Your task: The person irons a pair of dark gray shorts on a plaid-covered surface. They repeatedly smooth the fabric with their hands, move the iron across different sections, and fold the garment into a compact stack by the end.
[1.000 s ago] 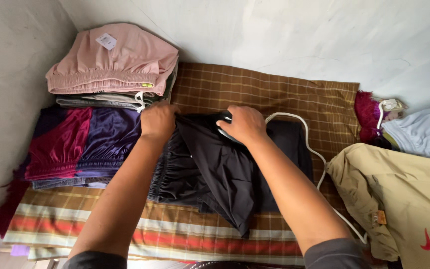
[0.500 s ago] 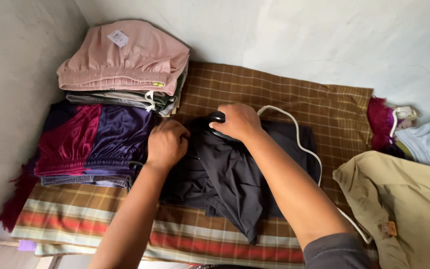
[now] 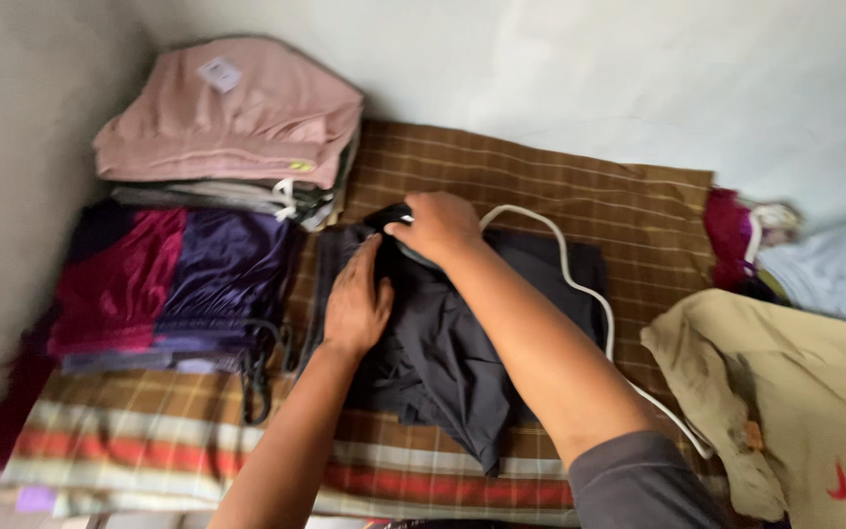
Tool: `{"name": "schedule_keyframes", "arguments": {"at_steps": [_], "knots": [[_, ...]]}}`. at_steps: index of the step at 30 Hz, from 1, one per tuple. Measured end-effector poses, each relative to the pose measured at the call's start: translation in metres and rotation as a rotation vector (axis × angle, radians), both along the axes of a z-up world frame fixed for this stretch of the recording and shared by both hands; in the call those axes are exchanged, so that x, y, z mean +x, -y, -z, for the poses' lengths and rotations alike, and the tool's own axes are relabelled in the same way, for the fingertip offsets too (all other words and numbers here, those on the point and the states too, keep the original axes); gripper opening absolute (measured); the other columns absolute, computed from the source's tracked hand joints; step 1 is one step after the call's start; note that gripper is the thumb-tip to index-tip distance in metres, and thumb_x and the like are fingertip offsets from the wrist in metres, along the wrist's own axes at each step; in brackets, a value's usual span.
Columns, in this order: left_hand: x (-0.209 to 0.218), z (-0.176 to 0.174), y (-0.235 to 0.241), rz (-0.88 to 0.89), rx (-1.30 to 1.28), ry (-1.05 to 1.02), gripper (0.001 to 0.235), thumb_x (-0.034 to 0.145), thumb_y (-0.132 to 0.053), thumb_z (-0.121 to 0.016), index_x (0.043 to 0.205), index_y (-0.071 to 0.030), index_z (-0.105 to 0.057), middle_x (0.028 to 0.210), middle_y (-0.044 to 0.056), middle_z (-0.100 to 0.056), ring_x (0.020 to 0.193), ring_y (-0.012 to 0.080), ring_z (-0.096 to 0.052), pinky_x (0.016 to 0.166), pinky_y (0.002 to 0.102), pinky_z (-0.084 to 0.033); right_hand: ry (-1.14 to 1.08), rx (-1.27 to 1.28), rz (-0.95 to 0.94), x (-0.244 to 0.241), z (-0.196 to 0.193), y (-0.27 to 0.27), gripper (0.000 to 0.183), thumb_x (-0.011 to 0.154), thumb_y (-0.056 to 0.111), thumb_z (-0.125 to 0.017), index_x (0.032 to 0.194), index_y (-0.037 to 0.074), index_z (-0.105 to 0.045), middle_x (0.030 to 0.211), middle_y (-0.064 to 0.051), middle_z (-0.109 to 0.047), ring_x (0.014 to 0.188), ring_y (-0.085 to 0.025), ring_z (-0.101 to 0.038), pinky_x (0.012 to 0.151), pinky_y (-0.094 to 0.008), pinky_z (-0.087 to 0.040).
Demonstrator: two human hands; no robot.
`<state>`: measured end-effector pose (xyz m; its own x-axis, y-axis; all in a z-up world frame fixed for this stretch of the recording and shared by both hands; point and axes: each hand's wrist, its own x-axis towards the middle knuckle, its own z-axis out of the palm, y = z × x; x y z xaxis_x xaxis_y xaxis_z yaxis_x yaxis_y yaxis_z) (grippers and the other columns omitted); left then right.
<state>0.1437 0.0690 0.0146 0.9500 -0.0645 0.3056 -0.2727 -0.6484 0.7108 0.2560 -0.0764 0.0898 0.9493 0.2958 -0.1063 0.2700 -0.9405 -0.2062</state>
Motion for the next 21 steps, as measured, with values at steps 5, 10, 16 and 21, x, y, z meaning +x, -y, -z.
{"name": "schedule_keyframes", "arguments": {"at_steps": [5, 10, 16, 21], "knots": [[0.006, 0.034, 0.000, 0.010, 0.189, 0.033, 0.063, 0.091, -0.019, -0.057, 0.153, -0.011, -0.047, 0.153, 0.019, -0.051, 0.143, 0.0374, -0.047, 0.118, 0.048, -0.038, -0.052, -0.035, 0.072, -0.002, 0.014, 0.030, 0.060, 0.089, 0.056, -0.063, 0.131, 0.014, -0.067, 0.123, -0.012, -0.072, 0.121, -0.034, -0.065, 0.096, -0.048, -0.054], [0.012, 0.044, 0.001, -0.009, 0.217, 0.088, 0.058, 0.091, -0.025, -0.058, 0.148, -0.016, -0.054, 0.148, 0.014, -0.057, 0.140, 0.0343, -0.052, 0.115, 0.046, -0.041, -0.059, -0.090, 0.167, -0.021, 0.004, 0.099, 0.066, 0.088, 0.062, -0.062, 0.134, 0.015, -0.067, 0.130, -0.014, -0.070, 0.129, -0.034, -0.062, 0.104, -0.048, -0.050], [0.017, 0.062, 0.006, -0.046, 0.272, 0.108, 0.056, 0.091, -0.030, -0.057, 0.146, -0.021, -0.058, 0.146, 0.008, -0.061, 0.140, 0.0297, -0.053, 0.116, 0.044, -0.041, -0.118, -0.077, 0.390, -0.037, -0.007, 0.175, 0.073, 0.082, 0.066, -0.066, 0.132, 0.013, -0.070, 0.120, -0.012, -0.074, 0.116, -0.031, -0.069, 0.094, -0.043, -0.055], [0.018, 0.060, 0.005, -0.041, 0.331, 0.092, 0.054, 0.090, -0.032, -0.056, 0.144, -0.024, -0.058, 0.145, 0.004, -0.061, 0.141, 0.0267, -0.052, 0.115, 0.042, -0.042, -0.388, 0.002, 0.461, -0.070, -0.046, 0.158, 0.086, 0.085, 0.058, -0.069, 0.148, 0.002, -0.051, 0.058, -0.012, -0.067, 0.046, -0.023, -0.068, 0.049, -0.030, -0.058]]}}
